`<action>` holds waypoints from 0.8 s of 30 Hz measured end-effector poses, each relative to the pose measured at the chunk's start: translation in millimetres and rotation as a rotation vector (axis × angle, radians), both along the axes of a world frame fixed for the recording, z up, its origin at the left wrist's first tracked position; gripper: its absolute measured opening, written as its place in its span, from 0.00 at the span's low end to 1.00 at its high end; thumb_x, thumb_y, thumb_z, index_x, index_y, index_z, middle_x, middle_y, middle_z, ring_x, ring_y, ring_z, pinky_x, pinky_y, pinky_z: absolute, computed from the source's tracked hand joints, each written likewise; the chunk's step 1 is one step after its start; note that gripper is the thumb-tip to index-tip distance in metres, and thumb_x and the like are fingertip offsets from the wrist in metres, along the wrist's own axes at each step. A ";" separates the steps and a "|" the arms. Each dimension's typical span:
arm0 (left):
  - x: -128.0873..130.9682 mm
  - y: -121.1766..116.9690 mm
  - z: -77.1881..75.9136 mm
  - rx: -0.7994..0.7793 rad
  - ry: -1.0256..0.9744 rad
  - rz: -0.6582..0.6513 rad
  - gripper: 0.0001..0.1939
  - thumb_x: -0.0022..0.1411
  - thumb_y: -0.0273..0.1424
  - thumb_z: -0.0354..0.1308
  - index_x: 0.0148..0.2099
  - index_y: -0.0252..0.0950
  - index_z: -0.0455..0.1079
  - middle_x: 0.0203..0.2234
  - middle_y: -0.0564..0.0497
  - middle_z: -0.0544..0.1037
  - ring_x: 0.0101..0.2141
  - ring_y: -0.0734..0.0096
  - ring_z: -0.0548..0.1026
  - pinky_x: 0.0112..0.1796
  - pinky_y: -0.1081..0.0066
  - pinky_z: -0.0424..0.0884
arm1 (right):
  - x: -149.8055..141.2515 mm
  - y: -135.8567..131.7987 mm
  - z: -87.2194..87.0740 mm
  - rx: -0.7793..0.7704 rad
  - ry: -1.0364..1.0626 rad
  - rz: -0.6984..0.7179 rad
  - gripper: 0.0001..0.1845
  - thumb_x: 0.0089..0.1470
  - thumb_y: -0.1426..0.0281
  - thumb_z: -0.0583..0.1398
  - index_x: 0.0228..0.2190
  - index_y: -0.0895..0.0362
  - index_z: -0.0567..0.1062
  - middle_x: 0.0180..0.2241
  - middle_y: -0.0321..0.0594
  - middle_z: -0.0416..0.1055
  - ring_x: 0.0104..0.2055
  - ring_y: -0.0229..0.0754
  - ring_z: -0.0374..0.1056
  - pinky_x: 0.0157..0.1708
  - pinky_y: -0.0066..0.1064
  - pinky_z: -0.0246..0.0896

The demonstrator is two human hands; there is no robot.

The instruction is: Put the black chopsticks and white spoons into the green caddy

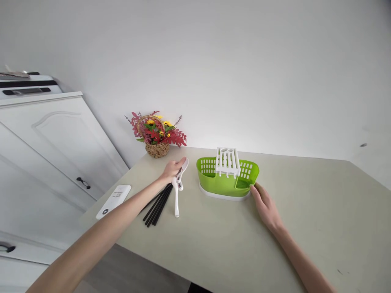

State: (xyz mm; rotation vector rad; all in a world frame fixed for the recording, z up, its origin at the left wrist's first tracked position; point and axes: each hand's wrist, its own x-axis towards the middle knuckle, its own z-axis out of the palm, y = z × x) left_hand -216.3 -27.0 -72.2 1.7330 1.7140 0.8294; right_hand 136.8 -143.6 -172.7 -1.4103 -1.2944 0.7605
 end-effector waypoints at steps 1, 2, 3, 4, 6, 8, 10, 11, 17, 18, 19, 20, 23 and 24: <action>-1.3 -0.3 -2.4 -0.012 0.021 -0.002 0.37 0.60 0.67 0.45 0.19 0.41 0.57 0.10 0.52 0.64 0.14 0.71 0.65 0.17 0.71 0.56 | 0.1 -0.1 -0.2 -0.001 0.001 0.001 0.36 0.65 0.45 0.52 0.62 0.54 0.71 0.63 0.47 0.69 0.65 0.55 0.63 0.65 0.46 0.56; -1.9 -0.8 -4.6 -0.019 0.029 0.003 0.37 0.60 0.67 0.45 0.19 0.41 0.57 0.10 0.52 0.64 0.14 0.71 0.65 0.18 0.71 0.56 | 0.2 -0.3 -0.3 -0.003 0.004 0.002 0.36 0.65 0.45 0.52 0.62 0.54 0.71 0.63 0.46 0.69 0.65 0.55 0.63 0.65 0.46 0.56; -2.1 -1.4 -6.9 -0.024 0.034 0.008 0.37 0.60 0.68 0.45 0.19 0.40 0.57 0.10 0.52 0.64 0.15 0.71 0.66 0.18 0.71 0.57 | 0.3 -0.5 -0.5 -0.005 0.008 0.005 0.36 0.65 0.45 0.52 0.62 0.53 0.71 0.63 0.46 0.69 0.65 0.55 0.63 0.65 0.46 0.56; -2.0 -2.0 -9.3 -0.031 0.043 0.006 0.37 0.59 0.68 0.46 0.18 0.40 0.58 0.10 0.52 0.64 0.15 0.71 0.66 0.18 0.71 0.57 | 0.4 -0.7 -0.6 -0.007 0.012 0.007 0.35 0.65 0.45 0.52 0.63 0.53 0.71 0.63 0.45 0.69 0.66 0.55 0.63 0.65 0.46 0.56; -1.5 -3.1 -14.5 -0.045 0.062 -0.010 0.38 0.58 0.68 0.47 0.18 0.39 0.58 0.11 0.52 0.65 0.16 0.71 0.66 0.20 0.70 0.58 | 0.8 -1.1 -0.6 -0.008 0.016 0.008 0.35 0.65 0.45 0.52 0.63 0.52 0.71 0.64 0.44 0.69 0.66 0.55 0.62 0.65 0.46 0.56; -1.3 -4.1 -20.1 -0.060 0.084 -0.039 0.38 0.57 0.68 0.49 0.18 0.39 0.59 0.11 0.53 0.65 0.16 0.72 0.66 0.21 0.71 0.58 | 1.1 -1.2 -0.5 -0.006 0.014 0.005 0.35 0.65 0.45 0.52 0.63 0.51 0.71 0.63 0.44 0.70 0.66 0.55 0.62 0.65 0.46 0.55; -1.5 -4.8 -25.4 -0.075 0.112 -0.071 0.38 0.56 0.68 0.51 0.18 0.38 0.60 0.12 0.54 0.66 0.16 0.73 0.66 0.21 0.71 0.59 | 1.3 -1.1 -0.5 -0.001 0.012 0.004 0.35 0.65 0.45 0.52 0.63 0.51 0.71 0.63 0.44 0.70 0.66 0.55 0.62 0.66 0.46 0.54; -1.5 -4.9 -27.8 -0.082 0.129 -0.086 0.37 0.57 0.67 0.51 0.18 0.38 0.61 0.12 0.54 0.67 0.16 0.73 0.66 0.21 0.71 0.59 | 1.4 -1.0 -0.7 0.002 0.013 0.006 0.35 0.65 0.45 0.52 0.63 0.51 0.71 0.62 0.44 0.70 0.66 0.55 0.62 0.66 0.46 0.54; -0.2 0.0 -38.2 -0.089 0.259 -0.153 0.32 0.59 0.59 0.53 0.19 0.38 0.67 0.13 0.53 0.69 0.16 0.70 0.68 0.23 0.71 0.60 | 1.7 0.0 -1.8 0.003 0.030 0.018 0.35 0.65 0.45 0.52 0.63 0.53 0.71 0.63 0.45 0.70 0.66 0.54 0.62 0.67 0.46 0.52; 0.2 1.1 -39.5 -0.090 0.281 -0.169 0.29 0.60 0.57 0.54 0.20 0.38 0.69 0.13 0.53 0.69 0.17 0.70 0.69 0.23 0.71 0.60 | 1.8 0.0 -1.7 0.005 0.029 0.019 0.35 0.65 0.45 0.52 0.63 0.53 0.71 0.63 0.45 0.69 0.66 0.53 0.62 0.67 0.46 0.52; 0.6 1.9 -40.7 -0.092 0.301 -0.187 0.27 0.60 0.54 0.55 0.21 0.38 0.71 0.13 0.54 0.70 0.17 0.70 0.69 0.24 0.71 0.60 | 2.0 0.1 -1.5 0.008 0.027 0.019 0.35 0.66 0.46 0.52 0.63 0.53 0.71 0.63 0.45 0.69 0.67 0.53 0.61 0.67 0.47 0.52; 0.9 2.5 -41.7 -0.094 0.321 -0.205 0.25 0.60 0.51 0.56 0.21 0.38 0.72 0.14 0.54 0.70 0.17 0.69 0.69 0.24 0.71 0.61 | 2.1 0.1 -1.2 0.010 0.027 0.020 0.34 0.66 0.46 0.51 0.63 0.52 0.71 0.64 0.45 0.69 0.67 0.53 0.61 0.67 0.47 0.51; 1.6 2.3 -43.2 -0.098 0.374 -0.256 0.21 0.59 0.45 0.56 0.21 0.38 0.73 0.14 0.53 0.72 0.18 0.69 0.70 0.26 0.71 0.61 | 2.8 0.2 -0.3 0.015 0.035 0.024 0.34 0.66 0.46 0.51 0.63 0.52 0.70 0.65 0.44 0.68 0.68 0.53 0.59 0.68 0.46 0.51; 1.8 1.6 -43.1 -0.097 0.389 -0.273 0.20 0.59 0.44 0.56 0.21 0.38 0.73 0.15 0.53 0.72 0.19 0.69 0.70 0.26 0.71 0.62 | 3.1 0.4 -0.2 0.014 0.037 0.026 0.34 0.66 0.46 0.51 0.63 0.52 0.70 0.65 0.44 0.67 0.69 0.53 0.58 0.68 0.46 0.50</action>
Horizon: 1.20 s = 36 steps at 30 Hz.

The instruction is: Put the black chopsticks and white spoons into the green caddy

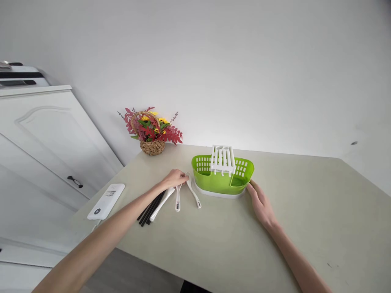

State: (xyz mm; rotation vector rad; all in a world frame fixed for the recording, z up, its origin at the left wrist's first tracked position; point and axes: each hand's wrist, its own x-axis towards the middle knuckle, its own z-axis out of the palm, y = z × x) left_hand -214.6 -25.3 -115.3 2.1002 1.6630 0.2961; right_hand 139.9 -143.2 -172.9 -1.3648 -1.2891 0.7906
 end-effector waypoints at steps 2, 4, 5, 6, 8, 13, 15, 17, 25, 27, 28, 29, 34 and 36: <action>0.7 -2.0 0.7 0.000 0.025 -0.037 0.19 0.58 0.43 0.56 0.20 0.38 0.72 0.15 0.53 0.73 0.20 0.69 0.71 0.27 0.72 0.62 | 0.6 0.5 -0.4 -0.001 0.000 0.004 0.34 0.66 0.47 0.51 0.64 0.52 0.70 0.65 0.44 0.67 0.69 0.52 0.58 0.68 0.45 0.50; 1.9 -4.7 1.4 0.010 0.045 -0.067 0.19 0.58 0.42 0.56 0.20 0.39 0.72 0.15 0.54 0.73 0.20 0.69 0.71 0.27 0.72 0.61 | 1.3 1.0 -1.3 0.004 -0.001 0.006 0.33 0.66 0.47 0.51 0.63 0.51 0.70 0.65 0.43 0.68 0.69 0.52 0.58 0.68 0.45 0.50; 2.6 -6.1 1.4 0.024 0.053 -0.077 0.19 0.59 0.42 0.56 0.20 0.39 0.72 0.15 0.54 0.73 0.20 0.70 0.70 0.27 0.72 0.61 | 1.6 1.2 -1.7 0.008 0.000 0.006 0.33 0.66 0.47 0.51 0.63 0.51 0.71 0.65 0.42 0.68 0.69 0.52 0.59 0.68 0.46 0.50; 3.5 -7.5 1.1 0.043 0.061 -0.083 0.20 0.59 0.42 0.55 0.19 0.39 0.71 0.15 0.54 0.73 0.20 0.70 0.70 0.27 0.72 0.60 | 1.8 1.3 -2.0 0.012 -0.001 0.005 0.33 0.66 0.47 0.51 0.63 0.50 0.71 0.64 0.42 0.68 0.68 0.52 0.59 0.68 0.46 0.49; 5.1 -10.4 -0.7 0.094 0.078 -0.080 0.21 0.61 0.42 0.54 0.19 0.39 0.71 0.15 0.53 0.73 0.20 0.70 0.69 0.27 0.72 0.59 | 2.2 1.1 -1.8 0.014 -0.004 0.004 0.33 0.66 0.47 0.51 0.64 0.50 0.70 0.64 0.42 0.69 0.68 0.52 0.59 0.68 0.46 0.49; 8.4 -18.6 -7.8 0.238 0.134 -0.005 0.20 0.63 0.43 0.54 0.23 0.39 0.74 0.18 0.49 0.76 0.23 0.66 0.73 0.28 0.70 0.58 | 2.2 -0.2 0.9 0.007 -0.008 0.006 0.34 0.67 0.46 0.50 0.64 0.50 0.70 0.65 0.42 0.68 0.69 0.51 0.58 0.68 0.45 0.49; 10.6 -22.7 -9.6 0.280 0.156 0.035 0.18 0.64 0.42 0.54 0.26 0.40 0.75 0.20 0.47 0.78 0.25 0.62 0.76 0.29 0.69 0.58 | 2.4 -0.3 1.7 0.007 -0.004 0.011 0.34 0.67 0.46 0.50 0.64 0.50 0.69 0.65 0.42 0.68 0.69 0.51 0.58 0.68 0.45 0.49; 13.7 -27.4 -10.8 0.310 0.171 0.072 0.17 0.64 0.41 0.53 0.28 0.40 0.76 0.23 0.46 0.80 0.28 0.59 0.78 0.29 0.69 0.60 | 2.7 -0.1 1.8 0.006 -0.003 0.012 0.34 0.67 0.46 0.51 0.64 0.51 0.70 0.65 0.43 0.68 0.69 0.52 0.58 0.68 0.46 0.49; 23.8 -41.1 -13.6 0.375 0.177 0.138 0.13 0.63 0.41 0.57 0.37 0.39 0.76 0.39 0.45 0.82 0.38 0.57 0.80 0.34 0.67 0.68 | 5.0 1.3 -2.1 0.023 -0.021 0.012 0.33 0.67 0.47 0.50 0.64 0.50 0.70 0.65 0.43 0.67 0.69 0.51 0.58 0.68 0.46 0.49; 23.5 -44.5 -12.8 0.426 0.184 0.122 0.13 0.63 0.43 0.58 0.40 0.39 0.75 0.41 0.44 0.80 0.40 0.56 0.79 0.37 0.66 0.70 | 5.6 1.7 -3.1 0.022 -0.024 0.010 0.33 0.67 0.47 0.50 0.63 0.51 0.71 0.65 0.43 0.68 0.68 0.51 0.59 0.68 0.46 0.49; 23.7 -47.1 -12.1 0.469 0.187 0.109 0.14 0.64 0.44 0.58 0.42 0.39 0.74 0.42 0.44 0.79 0.42 0.55 0.78 0.39 0.64 0.71 | 5.8 1.9 -3.6 0.024 -0.026 0.010 0.33 0.67 0.47 0.50 0.63 0.51 0.71 0.64 0.43 0.68 0.68 0.51 0.59 0.68 0.45 0.49; 24.3 -50.8 -11.4 0.520 0.186 0.099 0.15 0.63 0.44 0.59 0.44 0.39 0.74 0.43 0.43 0.78 0.45 0.53 0.77 0.43 0.62 0.71 | 6.0 2.0 -3.9 0.027 -0.030 0.011 0.33 0.67 0.47 0.50 0.63 0.51 0.71 0.64 0.43 0.69 0.68 0.51 0.59 0.68 0.45 0.49; 39.5 -86.4 -12.1 0.699 0.105 0.130 0.22 0.60 0.42 0.64 0.53 0.38 0.68 0.52 0.37 0.71 0.56 0.45 0.68 0.56 0.50 0.65 | 4.9 -0.6 -6.0 0.035 -0.020 -0.002 0.35 0.67 0.47 0.51 0.67 0.50 0.65 0.66 0.45 0.64 0.68 0.53 0.59 0.67 0.47 0.52; 49.4 -106.2 -14.7 0.669 0.089 0.092 0.24 0.58 0.39 0.65 0.55 0.39 0.67 0.56 0.36 0.69 0.60 0.42 0.65 0.58 0.47 0.64 | 3.2 -4.0 -6.5 0.041 -0.012 -0.043 0.40 0.65 0.46 0.53 0.71 0.50 0.56 0.70 0.49 0.56 0.67 0.56 0.59 0.65 0.50 0.55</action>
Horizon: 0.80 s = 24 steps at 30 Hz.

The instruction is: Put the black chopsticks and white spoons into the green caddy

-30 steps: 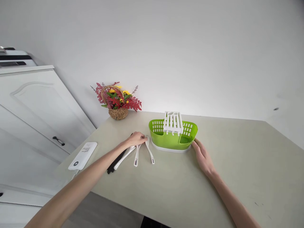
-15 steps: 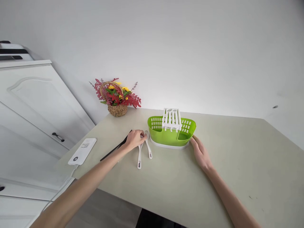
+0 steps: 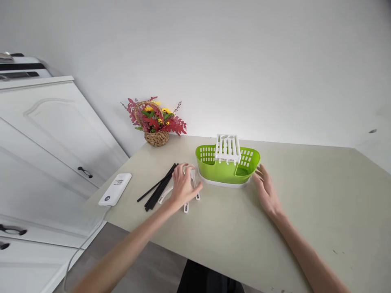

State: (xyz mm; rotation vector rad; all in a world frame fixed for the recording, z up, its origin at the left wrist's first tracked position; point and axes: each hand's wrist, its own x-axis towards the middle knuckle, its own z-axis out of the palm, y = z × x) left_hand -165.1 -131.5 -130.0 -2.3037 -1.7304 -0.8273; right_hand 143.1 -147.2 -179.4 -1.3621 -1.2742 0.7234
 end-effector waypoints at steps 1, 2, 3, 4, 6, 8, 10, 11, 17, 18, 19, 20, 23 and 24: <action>4.9 -10.1 -1.3 -0.025 0.006 -0.025 0.24 0.58 0.37 0.65 0.56 0.39 0.67 0.57 0.36 0.68 0.62 0.41 0.64 0.59 0.45 0.63 | -1.1 -2.1 0.2 0.014 -0.014 -0.025 0.43 0.65 0.46 0.54 0.72 0.50 0.51 0.71 0.51 0.52 0.68 0.57 0.58 0.65 0.51 0.56; 9.5 -20.2 -2.6 -0.047 0.005 -0.051 0.22 0.59 0.35 0.64 0.55 0.40 0.67 0.58 0.37 0.69 0.63 0.40 0.63 0.60 0.44 0.62 | -2.3 -4.4 0.8 0.041 -0.044 -0.043 0.45 0.64 0.47 0.55 0.73 0.49 0.47 0.72 0.52 0.48 0.68 0.58 0.57 0.65 0.53 0.56; 13.8 -30.1 -3.6 -0.063 -0.007 -0.075 0.19 0.60 0.33 0.63 0.54 0.41 0.68 0.57 0.37 0.70 0.64 0.41 0.62 0.60 0.43 0.62 | -3.6 -6.6 1.8 0.080 -0.088 -0.052 0.46 0.64 0.47 0.55 0.73 0.48 0.45 0.73 0.52 0.44 0.69 0.59 0.54 0.65 0.54 0.55; 17.5 -39.8 -4.5 -0.071 -0.031 -0.098 0.16 0.62 0.31 0.61 0.52 0.42 0.69 0.57 0.39 0.71 0.65 0.43 0.62 0.61 0.44 0.62 | -5.0 -8.7 2.9 0.124 -0.140 -0.052 0.46 0.63 0.47 0.56 0.73 0.47 0.45 0.73 0.51 0.42 0.71 0.59 0.51 0.66 0.56 0.53; 22.9 -58.0 -6.3 -0.073 -0.101 -0.143 0.12 0.66 0.29 0.57 0.51 0.44 0.69 0.57 0.41 0.72 0.66 0.49 0.63 0.62 0.47 0.64 | -7.7 -12.1 5.2 0.195 -0.241 -0.025 0.43 0.64 0.48 0.56 0.72 0.46 0.47 0.74 0.49 0.38 0.74 0.59 0.42 0.68 0.58 0.48; 25.3 -74.0 -9.0 -0.090 -0.124 -0.215 0.13 0.68 0.29 0.55 0.53 0.45 0.69 0.60 0.42 0.72 0.67 0.53 0.63 0.63 0.50 0.67 | -10.2 -14.2 6.4 0.203 -0.314 0.017 0.38 0.64 0.49 0.55 0.69 0.45 0.55 0.74 0.46 0.35 0.76 0.59 0.37 0.69 0.58 0.45; 24.7 -86.6 -12.8 -0.111 -0.081 -0.276 0.15 0.69 0.29 0.54 0.57 0.44 0.66 0.62 0.43 0.71 0.68 0.54 0.62 0.63 0.50 0.67 | -12.4 -14.9 5.9 0.155 -0.357 0.055 0.33 0.65 0.49 0.54 0.66 0.45 0.60 0.74 0.45 0.34 0.76 0.58 0.37 0.70 0.57 0.44; 23.4 -91.5 -15.0 -0.114 -0.052 -0.288 0.17 0.70 0.29 0.54 0.59 0.43 0.65 0.62 0.43 0.71 0.68 0.53 0.62 0.63 0.48 0.67 | -13.4 -14.9 5.0 0.121 -0.365 0.067 0.32 0.65 0.49 0.54 0.66 0.45 0.61 0.74 0.44 0.35 0.76 0.57 0.38 0.70 0.56 0.43; 15.5 -105.6 -23.9 -0.042 -0.028 -0.174 0.19 0.68 0.25 0.54 0.60 0.39 0.63 0.57 0.42 0.75 0.65 0.52 0.67 0.66 0.43 0.62 | -18.1 -11.3 -6.2 -0.012 -0.341 0.054 0.35 0.66 0.47 0.53 0.68 0.45 0.54 0.73 0.49 0.41 0.76 0.55 0.37 0.69 0.57 0.44; 15.2 -106.5 -24.3 -0.030 -0.037 -0.153 0.19 0.67 0.25 0.55 0.60 0.39 0.63 0.56 0.42 0.76 0.65 0.51 0.67 0.66 0.43 0.62 | -19.0 -10.4 -8.4 -0.011 -0.346 0.044 0.36 0.65 0.47 0.53 0.68 0.46 0.53 0.72 0.50 0.42 0.76 0.56 0.39 0.69 0.58 0.44; 15.2 -107.4 -24.3 -0.022 -0.048 -0.137 0.20 0.66 0.24 0.55 0.59 0.39 0.64 0.55 0.42 0.77 0.64 0.51 0.68 0.66 0.42 0.62 | -20.1 -9.6 -10.6 -0.007 -0.352 0.034 0.38 0.65 0.46 0.54 0.68 0.46 0.52 0.72 0.51 0.44 0.75 0.57 0.41 0.69 0.58 0.45; 15.2 -108.1 -24.1 -0.015 -0.060 -0.124 0.20 0.65 0.23 0.56 0.59 0.39 0.64 0.53 0.43 0.77 0.64 0.50 0.68 0.66 0.42 0.61 | -21.3 -8.9 -12.7 -0.003 -0.359 0.024 0.39 0.64 0.46 0.54 0.68 0.47 0.52 0.71 0.53 0.45 0.75 0.58 0.43 0.68 0.58 0.45; 14.9 -110.0 -22.3 -0.011 -0.102 -0.098 0.20 0.64 0.21 0.56 0.57 0.39 0.65 0.50 0.44 0.77 0.62 0.50 0.69 0.64 0.41 0.63 | -26.4 -6.2 -18.7 0.014 -0.378 0.003 0.41 0.64 0.45 0.54 0.68 0.49 0.50 0.70 0.55 0.48 0.73 0.60 0.46 0.67 0.59 0.47; 14.6 -110.5 -21.6 -0.014 -0.118 -0.094 0.20 0.64 0.21 0.56 0.57 0.38 0.65 0.50 0.43 0.77 0.62 0.49 0.69 0.63 0.42 0.64 | -28.6 -4.6 -20.7 0.018 -0.380 -0.004 0.42 0.64 0.44 0.54 0.68 0.50 0.50 0.69 0.56 0.50 0.72 0.60 0.47 0.66 0.59 0.48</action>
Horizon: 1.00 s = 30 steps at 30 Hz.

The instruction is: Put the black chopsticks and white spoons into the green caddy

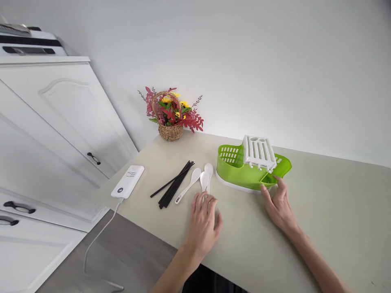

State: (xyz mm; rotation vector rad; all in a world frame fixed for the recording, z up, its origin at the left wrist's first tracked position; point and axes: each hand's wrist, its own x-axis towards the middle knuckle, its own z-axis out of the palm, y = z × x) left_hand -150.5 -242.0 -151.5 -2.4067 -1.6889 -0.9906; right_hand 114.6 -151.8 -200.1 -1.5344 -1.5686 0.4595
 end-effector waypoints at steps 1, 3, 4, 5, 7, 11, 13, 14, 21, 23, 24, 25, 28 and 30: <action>-0.4 -0.5 0.7 -0.006 -0.018 -0.001 0.20 0.64 0.21 0.56 0.57 0.38 0.65 0.51 0.43 0.76 0.62 0.49 0.69 0.62 0.43 0.66 | -2.5 2.3 -2.0 0.003 0.002 -0.006 0.42 0.63 0.44 0.54 0.68 0.51 0.49 0.68 0.57 0.51 0.71 0.60 0.49 0.65 0.59 0.50; -1.1 -1.6 1.8 -0.016 -0.055 -0.021 0.19 0.65 0.21 0.55 0.57 0.38 0.65 0.52 0.42 0.75 0.61 0.50 0.68 0.59 0.48 0.70 | -8.6 9.5 -6.1 0.005 0.016 -0.019 0.44 0.63 0.44 0.54 0.68 0.53 0.48 0.65 0.58 0.55 0.67 0.60 0.56 0.63 0.60 0.53; -1.4 -2.1 2.1 -0.017 -0.073 -0.040 0.18 0.65 0.21 0.55 0.56 0.38 0.65 0.52 0.42 0.75 0.61 0.51 0.69 0.58 0.50 0.71 | -12.3 14.6 -7.8 0.008 0.025 -0.024 0.44 0.63 0.44 0.55 0.68 0.53 0.47 0.64 0.58 0.56 0.65 0.59 0.58 0.62 0.60 0.54; -1.5 -2.7 2.2 -0.012 -0.092 -0.060 0.17 0.65 0.21 0.55 0.55 0.38 0.66 0.51 0.42 0.75 0.60 0.52 0.70 0.57 0.52 0.72 | -16.5 20.5 -9.2 0.014 0.031 -0.024 0.44 0.63 0.44 0.55 0.68 0.53 0.47 0.64 0.58 0.57 0.64 0.59 0.59 0.62 0.60 0.55; -1.5 -3.9 2.0 0.012 -0.123 -0.097 0.14 0.65 0.20 0.55 0.52 0.38 0.67 0.48 0.44 0.75 0.56 0.55 0.72 0.55 0.55 0.73 | -26.8 34.1 -10.3 0.036 0.037 -0.012 0.44 0.63 0.45 0.55 0.68 0.53 0.47 0.64 0.58 0.56 0.65 0.58 0.58 0.62 0.59 0.54; -1.5 -5.8 1.1 0.039 -0.152 -0.122 0.11 0.66 0.20 0.55 0.47 0.39 0.68 0.42 0.46 0.76 0.46 0.60 0.74 0.48 0.59 0.74 | -55.0 61.0 -5.4 0.038 0.042 -0.003 0.44 0.62 0.43 0.53 0.68 0.54 0.49 0.67 0.59 0.53 0.70 0.59 0.52 0.64 0.57 0.51; -1.6 -6.2 0.9 0.029 -0.170 -0.119 0.11 0.65 0.20 0.55 0.46 0.39 0.68 0.41 0.47 0.76 0.43 0.62 0.75 0.45 0.60 0.75 | -70.7 71.1 -1.4 0.026 0.043 -0.014 0.45 0.62 0.42 0.52 0.69 0.54 0.49 0.68 0.60 0.52 0.71 0.60 0.50 0.65 0.57 0.49; -1.7 -6.3 0.9 0.023 -0.181 -0.112 0.11 0.65 0.20 0.55 0.46 0.39 0.68 0.41 0.47 0.75 0.42 0.62 0.75 0.44 0.61 0.74 | -78.0 75.2 0.3 0.021 0.044 -0.020 0.45 0.62 0.42 0.52 0.69 0.55 0.50 0.68 0.60 0.52 0.71 0.60 0.50 0.66 0.57 0.49; -2.3 -6.0 -0.2 -0.005 -0.207 -0.089 0.12 0.64 0.18 0.56 0.45 0.40 0.67 0.39 0.48 0.75 0.40 0.63 0.75 0.43 0.62 0.75 | -111.8 93.0 3.8 0.002 0.038 -0.024 0.47 0.61 0.41 0.52 0.70 0.55 0.50 0.69 0.62 0.52 0.71 0.64 0.52 0.65 0.59 0.50; -2.4 -5.4 -1.2 -0.002 -0.214 -0.095 0.12 0.64 0.18 0.55 0.45 0.40 0.67 0.39 0.49 0.75 0.40 0.63 0.75 0.44 0.62 0.75 | -118.5 96.6 4.1 0.001 0.035 -0.011 0.47 0.61 0.41 0.52 0.70 0.54 0.50 0.70 0.61 0.51 0.71 0.65 0.52 0.65 0.59 0.50; -2.3 -5.0 -1.7 0.004 -0.215 -0.100 0.12 0.64 0.18 0.55 0.45 0.40 0.67 0.38 0.49 0.75 0.40 0.64 0.75 0.45 0.61 0.75 | -121.8 98.2 4.5 0.001 0.034 -0.002 0.47 0.61 0.41 0.52 0.70 0.54 0.50 0.70 0.60 0.50 0.71 0.65 0.52 0.65 0.59 0.50; -2.2 -4.5 -2.3 0.012 -0.214 -0.105 0.12 0.64 0.18 0.55 0.45 0.40 0.67 0.38 0.49 0.75 0.39 0.64 0.75 0.47 0.61 0.75 | -125.2 99.6 5.0 0.002 0.032 0.010 0.47 0.61 0.41 0.52 0.71 0.53 0.50 0.71 0.60 0.50 0.71 0.65 0.53 0.65 0.59 0.50; -1.5 -3.5 -3.6 0.026 -0.200 -0.117 0.12 0.63 0.18 0.54 0.44 0.40 0.67 0.36 0.50 0.75 0.38 0.65 0.74 0.47 0.61 0.74 | -133.3 101.2 7.1 0.010 0.026 0.063 0.46 0.62 0.42 0.52 0.72 0.51 0.49 0.71 0.56 0.52 0.72 0.62 0.51 0.67 0.57 0.48; -1.3 -3.7 -4.1 0.026 -0.185 -0.116 0.12 0.63 0.17 0.53 0.43 0.40 0.67 0.35 0.50 0.75 0.38 0.65 0.74 0.44 0.62 0.74 | -135.1 98.4 8.2 0.021 0.033 0.113 0.46 0.63 0.42 0.52 0.73 0.50 0.47 0.72 0.54 0.51 0.73 0.59 0.49 0.68 0.56 0.47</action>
